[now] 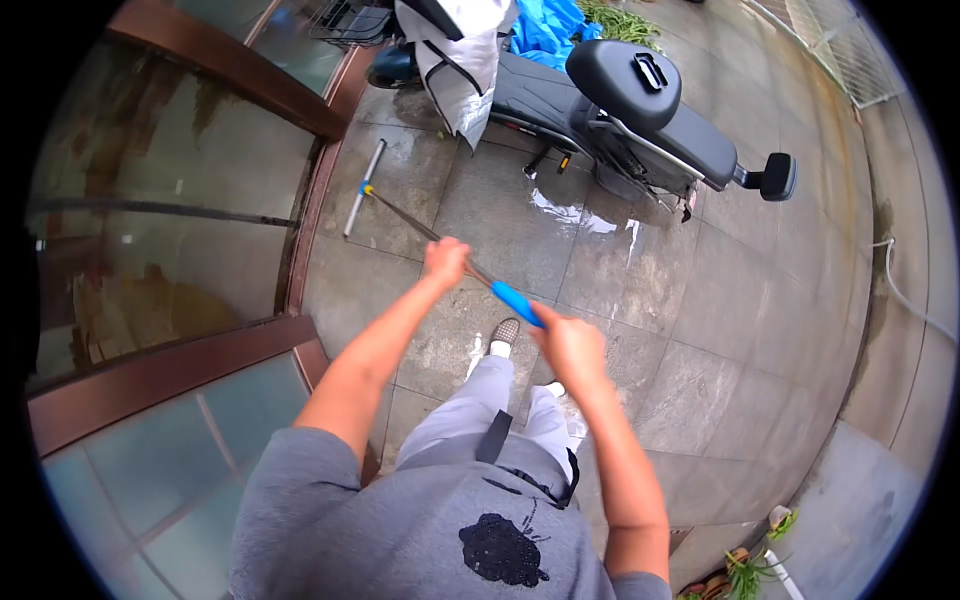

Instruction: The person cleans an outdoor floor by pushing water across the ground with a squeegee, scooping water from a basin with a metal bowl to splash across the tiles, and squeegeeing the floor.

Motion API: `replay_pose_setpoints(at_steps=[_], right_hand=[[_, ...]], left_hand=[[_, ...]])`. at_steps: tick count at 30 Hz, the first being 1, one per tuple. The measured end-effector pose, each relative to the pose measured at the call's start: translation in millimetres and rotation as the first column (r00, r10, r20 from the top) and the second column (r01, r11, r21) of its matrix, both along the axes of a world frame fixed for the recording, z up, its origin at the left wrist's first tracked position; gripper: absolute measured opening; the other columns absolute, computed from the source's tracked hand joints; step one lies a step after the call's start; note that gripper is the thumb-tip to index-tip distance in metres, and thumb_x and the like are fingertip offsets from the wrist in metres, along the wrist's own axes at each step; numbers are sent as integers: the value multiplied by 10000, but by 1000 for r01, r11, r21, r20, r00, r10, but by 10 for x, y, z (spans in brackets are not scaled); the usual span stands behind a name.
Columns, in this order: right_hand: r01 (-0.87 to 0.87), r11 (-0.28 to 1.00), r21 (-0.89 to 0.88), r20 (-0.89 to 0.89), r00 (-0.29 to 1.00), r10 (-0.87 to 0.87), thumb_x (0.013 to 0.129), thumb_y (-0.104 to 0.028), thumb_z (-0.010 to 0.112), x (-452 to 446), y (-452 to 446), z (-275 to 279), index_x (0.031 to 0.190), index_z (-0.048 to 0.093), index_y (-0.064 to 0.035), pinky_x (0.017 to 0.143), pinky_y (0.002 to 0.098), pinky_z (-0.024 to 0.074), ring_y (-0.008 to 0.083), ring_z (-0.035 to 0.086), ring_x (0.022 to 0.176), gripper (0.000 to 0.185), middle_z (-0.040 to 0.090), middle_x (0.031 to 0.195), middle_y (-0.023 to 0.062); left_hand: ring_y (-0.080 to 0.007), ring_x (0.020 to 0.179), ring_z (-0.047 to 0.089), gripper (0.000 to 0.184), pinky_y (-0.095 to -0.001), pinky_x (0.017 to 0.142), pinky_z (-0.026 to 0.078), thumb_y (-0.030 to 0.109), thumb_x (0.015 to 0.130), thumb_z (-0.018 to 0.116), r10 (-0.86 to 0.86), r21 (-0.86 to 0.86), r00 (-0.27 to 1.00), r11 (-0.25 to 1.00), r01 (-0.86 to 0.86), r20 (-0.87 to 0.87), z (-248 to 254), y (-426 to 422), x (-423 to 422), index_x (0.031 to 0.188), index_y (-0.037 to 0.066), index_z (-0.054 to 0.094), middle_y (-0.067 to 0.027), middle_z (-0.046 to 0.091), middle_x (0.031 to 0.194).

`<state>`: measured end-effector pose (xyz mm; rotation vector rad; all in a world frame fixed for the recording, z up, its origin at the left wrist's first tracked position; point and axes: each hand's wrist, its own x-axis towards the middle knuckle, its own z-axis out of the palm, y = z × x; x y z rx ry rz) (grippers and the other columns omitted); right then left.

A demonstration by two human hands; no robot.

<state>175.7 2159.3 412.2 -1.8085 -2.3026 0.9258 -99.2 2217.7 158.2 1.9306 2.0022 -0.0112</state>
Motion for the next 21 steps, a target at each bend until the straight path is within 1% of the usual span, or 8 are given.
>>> replay_pose_setpoints(at_steps=[2,6,10,11,14,16,19,21], right_hand=[[21,1000,19,-6,1000,-21,811,-270,692,-432,-4,-294,1149,649,-191,630,442,529,333,668,709,350,683,796,150],[144,987,-65,-4,989,-144,824,-275,679,-385,15,-262,1174,638,-191,624,467,517,352,659,697,361,674,776,164],[294,938,-186,-31,952,-304,841,-281,674,481,-264,61,1163,656,-147,726,438,514,365,659,844,349,676,921,192],[327,924,-198,-16,941,-337,842,-269,680,697,-417,238,1161,656,-129,741,419,517,362,661,857,350,674,948,196],[451,850,-271,22,886,-463,827,-157,695,1222,-902,982,1161,647,-57,759,350,512,281,695,841,351,680,950,205],[587,745,-318,74,799,-597,817,-93,682,1462,-1173,1541,1149,644,-5,726,321,505,168,663,776,346,698,908,203],[677,673,-299,170,731,-660,781,-22,680,1683,-1452,2188,1138,630,51,820,291,503,178,673,915,368,694,992,209],[639,711,-293,237,769,-593,758,-14,689,1682,-1427,2409,1124,637,53,805,296,508,185,681,878,376,698,977,206]], left_hand=[[-251,1145,496,168,-543,1005,334,189,830,546,-11,-95,999,995,7,-36,86,173,-397,926,182,685,-64,604,1093],[-229,1212,467,184,-540,1062,307,175,818,569,-142,-122,987,984,132,-81,128,464,-255,955,190,689,-33,602,1134],[-269,1097,566,163,-533,965,380,202,790,614,-469,-252,883,853,457,11,183,385,722,923,217,708,-64,664,1030],[-274,1024,596,138,-509,883,408,217,743,659,-548,-179,835,819,545,35,228,236,990,874,208,701,-57,673,941],[-303,760,651,51,-490,687,443,213,684,667,-692,12,668,697,717,273,522,-266,1800,712,171,660,-67,650,714],[-332,759,646,54,-482,679,477,188,680,658,-679,-3,559,634,773,476,809,-586,2330,697,142,637,-100,639,707],[-352,793,645,108,-483,691,494,191,717,655,-619,79,394,595,800,680,1440,-796,2677,810,139,638,-124,654,765],[-354,798,644,122,-480,699,498,192,723,659,-579,79,346,583,809,738,1630,-865,2800,832,142,642,-125,657,779]])
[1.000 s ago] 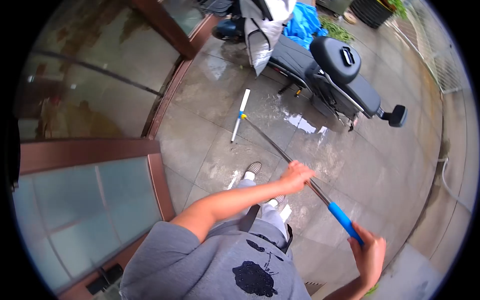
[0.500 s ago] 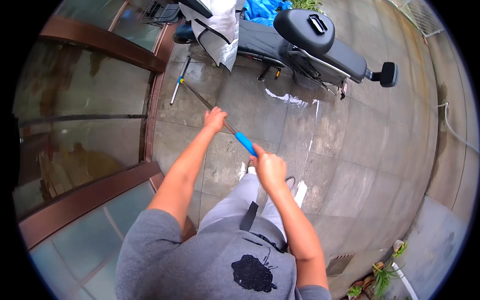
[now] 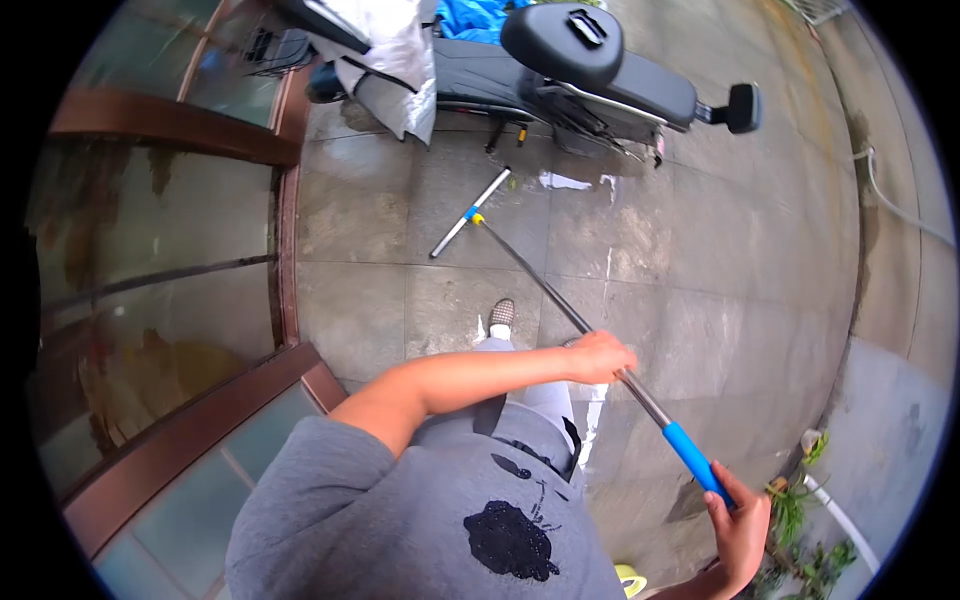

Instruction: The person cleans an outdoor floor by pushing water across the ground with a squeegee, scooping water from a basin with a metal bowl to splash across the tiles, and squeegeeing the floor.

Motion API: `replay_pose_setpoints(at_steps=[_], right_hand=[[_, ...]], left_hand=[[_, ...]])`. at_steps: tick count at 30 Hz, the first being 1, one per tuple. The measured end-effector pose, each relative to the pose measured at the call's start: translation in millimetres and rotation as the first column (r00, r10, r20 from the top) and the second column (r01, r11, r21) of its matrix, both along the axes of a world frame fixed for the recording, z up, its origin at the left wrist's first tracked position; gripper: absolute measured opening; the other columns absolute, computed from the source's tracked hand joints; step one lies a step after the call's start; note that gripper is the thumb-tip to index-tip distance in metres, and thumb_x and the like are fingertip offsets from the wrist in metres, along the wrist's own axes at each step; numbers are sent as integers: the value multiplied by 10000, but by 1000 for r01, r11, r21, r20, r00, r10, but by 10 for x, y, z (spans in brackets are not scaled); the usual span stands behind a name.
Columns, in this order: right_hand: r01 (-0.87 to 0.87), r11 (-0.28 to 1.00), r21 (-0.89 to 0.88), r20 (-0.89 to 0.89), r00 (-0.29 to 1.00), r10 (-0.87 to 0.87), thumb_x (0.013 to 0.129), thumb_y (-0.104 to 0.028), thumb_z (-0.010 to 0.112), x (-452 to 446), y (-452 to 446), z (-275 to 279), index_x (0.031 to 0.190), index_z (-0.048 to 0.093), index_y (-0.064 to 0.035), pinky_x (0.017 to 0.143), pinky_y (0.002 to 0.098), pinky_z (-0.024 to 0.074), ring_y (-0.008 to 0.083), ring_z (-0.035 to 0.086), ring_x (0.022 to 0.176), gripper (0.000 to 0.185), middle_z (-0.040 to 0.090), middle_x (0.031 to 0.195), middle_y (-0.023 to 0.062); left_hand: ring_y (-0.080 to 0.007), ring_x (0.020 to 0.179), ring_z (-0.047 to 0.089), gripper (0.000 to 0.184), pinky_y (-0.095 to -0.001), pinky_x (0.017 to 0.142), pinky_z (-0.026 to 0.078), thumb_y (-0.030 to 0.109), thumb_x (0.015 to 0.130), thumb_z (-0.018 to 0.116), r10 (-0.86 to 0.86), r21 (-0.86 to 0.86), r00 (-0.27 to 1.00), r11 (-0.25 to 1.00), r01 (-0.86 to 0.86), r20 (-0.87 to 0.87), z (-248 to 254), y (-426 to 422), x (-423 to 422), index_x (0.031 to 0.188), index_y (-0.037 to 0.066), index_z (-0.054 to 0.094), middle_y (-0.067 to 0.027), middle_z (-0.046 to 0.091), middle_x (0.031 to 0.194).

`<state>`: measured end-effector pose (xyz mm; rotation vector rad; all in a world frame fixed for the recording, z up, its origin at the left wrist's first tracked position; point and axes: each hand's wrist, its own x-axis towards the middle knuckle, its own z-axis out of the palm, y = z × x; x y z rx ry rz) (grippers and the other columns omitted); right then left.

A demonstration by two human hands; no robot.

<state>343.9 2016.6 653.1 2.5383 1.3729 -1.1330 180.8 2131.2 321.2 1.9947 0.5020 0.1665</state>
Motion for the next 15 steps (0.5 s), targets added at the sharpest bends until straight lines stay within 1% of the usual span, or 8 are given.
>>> replay_pose_setpoints(at_steps=[1,3,4,6,7,9,12,15], right_hand=[[10,999,43,-25,1000,-9,748,-16,694,-27,39,8,1103,652,42,752,300,514,215,699,809,361,694,919,215],[-46,998,44,-36,998,47,754,-39,702,-97,215,-77,1098,665,4,717,312,516,257,698,765,349,684,897,213],[-74,996,46,-43,996,76,756,-50,707,-121,309,-166,1096,672,-15,699,318,518,279,698,744,343,679,886,211],[-174,971,163,-31,983,181,770,-125,718,-157,407,-608,1088,689,-95,668,368,515,321,670,730,321,667,847,191],[-219,965,146,2,975,221,775,-164,718,-199,454,-822,1090,689,-124,662,390,511,328,660,726,319,669,835,174],[-283,944,167,-5,958,288,783,-203,717,-351,521,-1189,1100,687,-143,644,410,500,340,646,710,324,666,816,165],[-304,928,214,-33,947,318,790,-222,713,-297,446,-1373,1111,682,-136,627,412,489,341,641,688,334,662,807,165],[-237,956,174,1,971,241,781,-225,714,1,226,-1185,1096,689,-154,630,413,490,328,644,696,323,667,799,149]], left_hand=[[-350,807,644,145,-471,708,503,180,714,664,-21,40,996,999,24,-82,68,42,-25,854,144,655,-121,660,791],[-343,805,642,168,-462,701,505,151,700,666,78,63,997,995,-78,6,-117,93,-156,868,144,661,-118,658,796],[-342,805,639,174,-459,700,505,133,691,664,92,85,996,992,-90,-18,-284,173,-257,865,142,662,-117,657,797],[-344,808,633,186,-456,697,502,79,668,654,139,179,986,976,-121,-89,-517,380,-522,844,138,665,-118,651,792],[-342,821,634,195,-456,713,501,69,662,650,191,215,972,964,-159,-138,-682,466,-683,845,132,671,-119,657,806],[-329,846,638,242,-451,751,493,70,655,654,157,221,956,970,-103,-246,-928,639,-1004,888,128,690,-117,674,835],[-323,861,645,255,-451,758,494,107,679,656,64,138,898,990,-4,-435,-862,720,-1084,926,150,700,-114,681,845],[-325,874,646,223,-457,760,497,176,709,659,-39,85,902,993,83,-430,-746,534,-606,927,165,699,-114,681,843]])
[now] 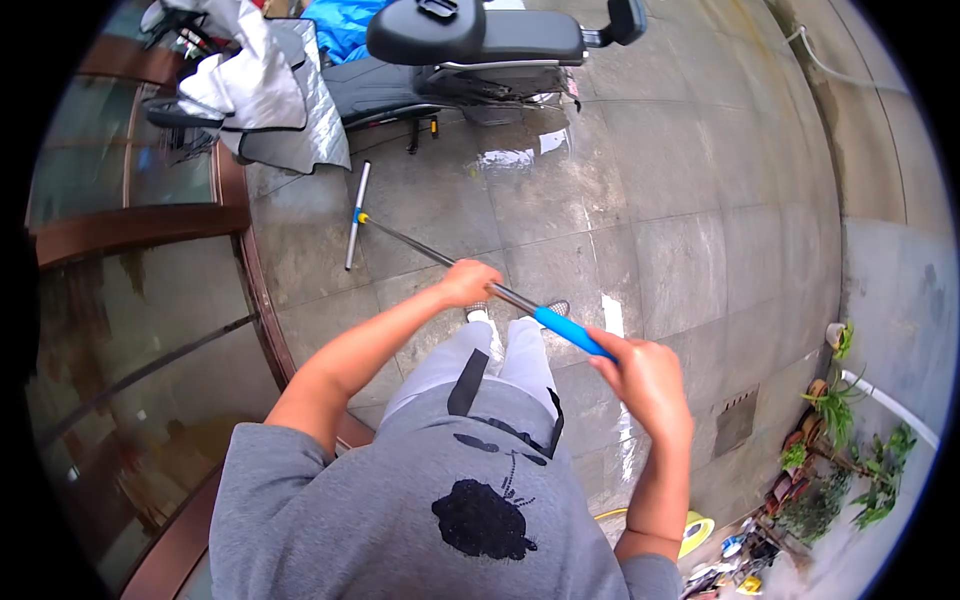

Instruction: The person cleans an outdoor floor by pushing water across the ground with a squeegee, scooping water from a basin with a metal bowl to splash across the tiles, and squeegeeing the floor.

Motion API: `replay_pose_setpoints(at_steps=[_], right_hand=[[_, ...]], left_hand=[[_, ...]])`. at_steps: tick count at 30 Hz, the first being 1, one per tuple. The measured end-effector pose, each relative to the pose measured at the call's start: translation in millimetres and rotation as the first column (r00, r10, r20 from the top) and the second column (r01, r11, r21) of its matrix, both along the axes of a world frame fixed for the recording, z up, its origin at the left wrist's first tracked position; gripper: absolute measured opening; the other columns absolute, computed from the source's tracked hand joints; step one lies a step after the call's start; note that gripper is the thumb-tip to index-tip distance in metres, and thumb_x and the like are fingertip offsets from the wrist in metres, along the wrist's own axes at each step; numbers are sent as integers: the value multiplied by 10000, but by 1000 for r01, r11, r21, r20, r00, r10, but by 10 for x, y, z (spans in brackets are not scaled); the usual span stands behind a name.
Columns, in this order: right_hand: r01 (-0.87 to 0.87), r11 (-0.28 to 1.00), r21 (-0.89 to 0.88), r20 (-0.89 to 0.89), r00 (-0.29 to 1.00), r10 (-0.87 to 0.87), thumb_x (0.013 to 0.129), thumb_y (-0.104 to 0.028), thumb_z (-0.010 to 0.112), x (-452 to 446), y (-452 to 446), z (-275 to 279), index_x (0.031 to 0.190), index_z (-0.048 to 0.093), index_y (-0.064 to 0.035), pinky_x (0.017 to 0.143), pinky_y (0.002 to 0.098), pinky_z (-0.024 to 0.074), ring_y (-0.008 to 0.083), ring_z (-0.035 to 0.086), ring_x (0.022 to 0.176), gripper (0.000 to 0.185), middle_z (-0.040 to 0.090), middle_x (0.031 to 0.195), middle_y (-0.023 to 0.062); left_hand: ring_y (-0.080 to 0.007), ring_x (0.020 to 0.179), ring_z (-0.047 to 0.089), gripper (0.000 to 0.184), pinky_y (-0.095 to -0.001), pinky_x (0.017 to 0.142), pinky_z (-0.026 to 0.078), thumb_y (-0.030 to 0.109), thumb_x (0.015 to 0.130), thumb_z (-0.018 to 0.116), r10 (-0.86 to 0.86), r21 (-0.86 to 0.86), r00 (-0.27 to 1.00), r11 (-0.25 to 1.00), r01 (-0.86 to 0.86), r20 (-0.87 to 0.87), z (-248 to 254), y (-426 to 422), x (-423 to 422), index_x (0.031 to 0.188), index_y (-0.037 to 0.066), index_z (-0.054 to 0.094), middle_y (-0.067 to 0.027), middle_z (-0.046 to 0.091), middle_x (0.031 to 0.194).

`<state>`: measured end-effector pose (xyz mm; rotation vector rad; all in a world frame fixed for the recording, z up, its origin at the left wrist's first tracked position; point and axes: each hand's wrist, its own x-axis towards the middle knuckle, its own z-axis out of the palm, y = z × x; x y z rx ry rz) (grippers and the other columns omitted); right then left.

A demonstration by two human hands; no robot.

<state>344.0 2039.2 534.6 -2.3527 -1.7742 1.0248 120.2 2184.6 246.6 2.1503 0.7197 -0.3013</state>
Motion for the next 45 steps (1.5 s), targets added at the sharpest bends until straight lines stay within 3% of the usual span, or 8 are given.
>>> replay_pose_setpoints(at_steps=[8,18,22,27,29,31,35,45], right_hand=[[237,962,137,319,909,-270,736,-133,732,1002,-929,1236,1076,704,-132,586,391,466,297,612,620,341,634,730,135],[351,934,65,561,761,-325,781,-193,711,1273,-1649,1005,1152,659,-160,554,404,469,299,606,593,376,594,697,119],[690,724,-18,395,670,-629,802,-130,674,1464,-2668,1427,1137,661,-61,670,397,507,337,657,709,343,677,848,196],[909,396,-128,298,417,-859,782,-57,629,1263,-3643,1839,1115,628,73,819,356,497,298,673,888,358,679,983,241],[829,541,-143,338,555,-760,877,-131,612,1115,-4310,1740,1183,638,-47,597,365,490,273,649,665,319,677,947,215],[778,625,65,189,605,-774,882,-102,572,1121,-4366,1591,1217,603,-10,637,349,497,283,664,709,349,669,1022,225],[973,191,-128,149,209,-966,778,-56,639,1257,-4328,1227,1111,632,72,796,358,501,282,676,882,357,684,981,229],[897,432,91,9,433,-901,833,-187,676,2776,-2804,10,1125,665,-64,684,365,514,339,681,775,318,681,867,199]], left_hand=[[-333,875,637,173,-457,757,493,167,732,659,-131,-111,920,977,183,369,789,-838,2341,900,179,701,-106,683,883],[-281,846,635,149,-418,762,469,176,674,729,-336,132,717,936,326,611,276,-1520,4029,815,209,693,-26,664,795],[-280,871,650,135,-443,749,485,256,750,687,-591,52,648,757,651,480,601,-2791,4206,877,214,676,-39,679,830],[-329,769,658,144,-466,676,514,288,759,688,-787,6,258,316,949,560,902,-4225,4176,849,178,662,-87,672,779],[-329,786,657,169,-472,679,514,294,744,704,-799,21,145,193,981,584,863,-4503,4156,836,160,661,-87,675,796],[-328,803,657,191,-476,679,514,299,731,717,-809,17,72,101,995,584,794,-4604,4176,827,144,661,-89,677,812],[-335,819,654,166,-475,695,512,295,753,693,-869,17,86,108,994,487,493,-4338,4389,807,141,660,-102,675,821],[-313,874,637,195,-451,750,494,246,757,660,-868,199,384,456,867,316,-323,-1958,5716,935,175,627,-67,661,869]])
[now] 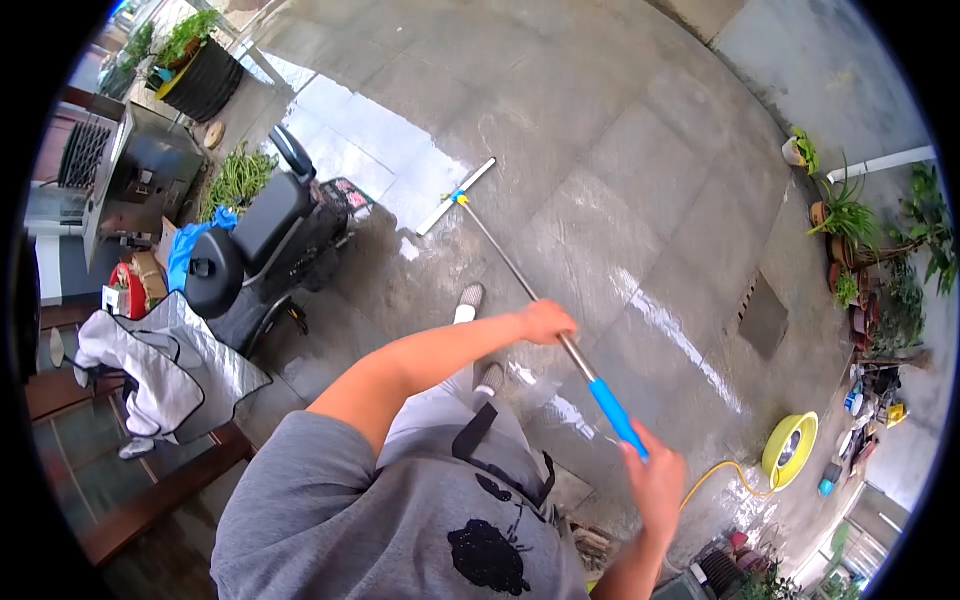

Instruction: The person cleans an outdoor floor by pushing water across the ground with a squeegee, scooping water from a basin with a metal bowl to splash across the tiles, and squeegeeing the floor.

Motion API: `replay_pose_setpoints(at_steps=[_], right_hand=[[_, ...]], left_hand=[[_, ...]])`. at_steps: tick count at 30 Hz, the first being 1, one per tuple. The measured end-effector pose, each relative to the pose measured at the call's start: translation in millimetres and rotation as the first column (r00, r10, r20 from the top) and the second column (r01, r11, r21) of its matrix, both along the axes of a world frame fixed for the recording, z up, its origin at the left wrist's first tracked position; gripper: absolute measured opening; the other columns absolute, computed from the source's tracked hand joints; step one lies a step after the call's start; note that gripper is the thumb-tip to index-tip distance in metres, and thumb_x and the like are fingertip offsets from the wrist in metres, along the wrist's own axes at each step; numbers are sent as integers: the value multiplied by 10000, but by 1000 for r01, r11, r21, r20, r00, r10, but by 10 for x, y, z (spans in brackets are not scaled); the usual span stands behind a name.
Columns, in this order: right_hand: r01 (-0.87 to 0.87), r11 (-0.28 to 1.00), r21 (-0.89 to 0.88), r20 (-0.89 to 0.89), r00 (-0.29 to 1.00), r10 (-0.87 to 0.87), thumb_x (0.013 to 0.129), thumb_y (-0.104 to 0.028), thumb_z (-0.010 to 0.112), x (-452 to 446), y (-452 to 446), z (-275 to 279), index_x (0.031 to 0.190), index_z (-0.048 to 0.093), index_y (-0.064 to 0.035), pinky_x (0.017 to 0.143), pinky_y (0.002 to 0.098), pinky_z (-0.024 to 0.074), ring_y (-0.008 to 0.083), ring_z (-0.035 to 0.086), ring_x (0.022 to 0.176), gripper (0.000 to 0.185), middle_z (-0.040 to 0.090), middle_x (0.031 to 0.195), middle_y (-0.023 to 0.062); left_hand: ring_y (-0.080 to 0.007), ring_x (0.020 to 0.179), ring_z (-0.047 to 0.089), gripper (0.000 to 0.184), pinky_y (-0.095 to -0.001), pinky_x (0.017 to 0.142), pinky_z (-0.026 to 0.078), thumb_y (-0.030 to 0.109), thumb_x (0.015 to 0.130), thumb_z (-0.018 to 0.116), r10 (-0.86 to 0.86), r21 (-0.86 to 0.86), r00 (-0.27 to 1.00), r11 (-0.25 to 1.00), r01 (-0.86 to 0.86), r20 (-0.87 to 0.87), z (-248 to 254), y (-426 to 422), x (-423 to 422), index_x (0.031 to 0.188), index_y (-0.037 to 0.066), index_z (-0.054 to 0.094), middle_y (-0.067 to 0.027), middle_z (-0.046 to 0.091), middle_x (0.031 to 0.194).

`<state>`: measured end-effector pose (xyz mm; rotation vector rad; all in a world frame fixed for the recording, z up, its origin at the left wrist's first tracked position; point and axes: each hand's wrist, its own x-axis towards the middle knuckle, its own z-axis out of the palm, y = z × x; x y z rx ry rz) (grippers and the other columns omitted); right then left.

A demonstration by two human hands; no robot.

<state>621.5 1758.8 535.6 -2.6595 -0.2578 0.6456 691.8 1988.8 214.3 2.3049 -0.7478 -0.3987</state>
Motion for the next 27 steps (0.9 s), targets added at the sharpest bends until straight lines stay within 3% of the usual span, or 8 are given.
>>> replay_pose_setpoints(at_steps=[2,4,5,8,11,16,20,27], right_hand=[[42,993,112,-47,998,-37,844,-252,682,273,569,-450,1133,659,-62,664,374,510,344,671,742,347,679,835,191],[-10,994,112,-88,996,20,869,-338,635,480,1151,-1097,1185,631,-103,642,425,499,368,652,723,394,667,774,183],[-54,991,125,-63,996,63,876,-339,617,553,1522,-1354,1233,599,-134,638,458,504,372,658,718,412,667,768,191],[-203,978,-40,-114,974,197,872,-338,626,888,2577,-1715,1229,609,-172,664,458,516,369,663,734,394,683,818,174],[-223,975,10,-49,974,223,870,-343,620,1288,2883,-1721,1248,594,-184,625,486,516,369,662,685,411,675,761,177],[-19,999,48,-79,997,23,849,-279,649,1702,2035,-1363,1203,636,-208,702,444,515,359,657,797,361,683,888,167],[122,992,-38,-11,992,-123,835,-224,663,1478,1072,-457,1153,666,-161,752,400,515,354,655,858,324,677,984,163],[572,754,-324,16,800,-600,808,-82,657,772,659,1004,1128,663,-35,742,329,504,269,684,815,324,666,931,231]], left_hand=[[-318,885,635,214,-449,783,495,208,735,680,64,183,998,981,-61,-9,-287,700,274,935,150,629,-78,661,876],[-314,942,634,181,-449,780,505,205,739,682,339,284,932,888,-362,127,-488,1471,328,900,125,658,-87,659,983],[-305,1112,559,340,-443,886,471,192,696,743,499,504,866,751,-428,-9,-337,1785,404,1006,101,635,-94,616,1111],[-282,1165,518,245,-455,901,436,214,772,678,689,435,645,496,-752,330,-775,2595,387,987,98,664,-95,623,1098],[-278,1213,477,274,-450,913,433,266,782,682,636,565,701,465,-682,323,-678,3060,698,1001,103,670,-93,617,1135],[-275,1042,581,251,-417,885,445,307,736,701,397,629,918,717,-302,-12,-282,2271,1343,887,107,683,-92,654,997],[-293,961,632,163,-465,846,445,253,749,668,32,265,998,964,-18,-48,-20,1009,1433,855,129,667,-96,665,916],[-282,961,620,203,-455,847,437,310,753,716,-361,-272,932,900,339,-32,673,-1087,1238,896,174,672,-50,669,902]])
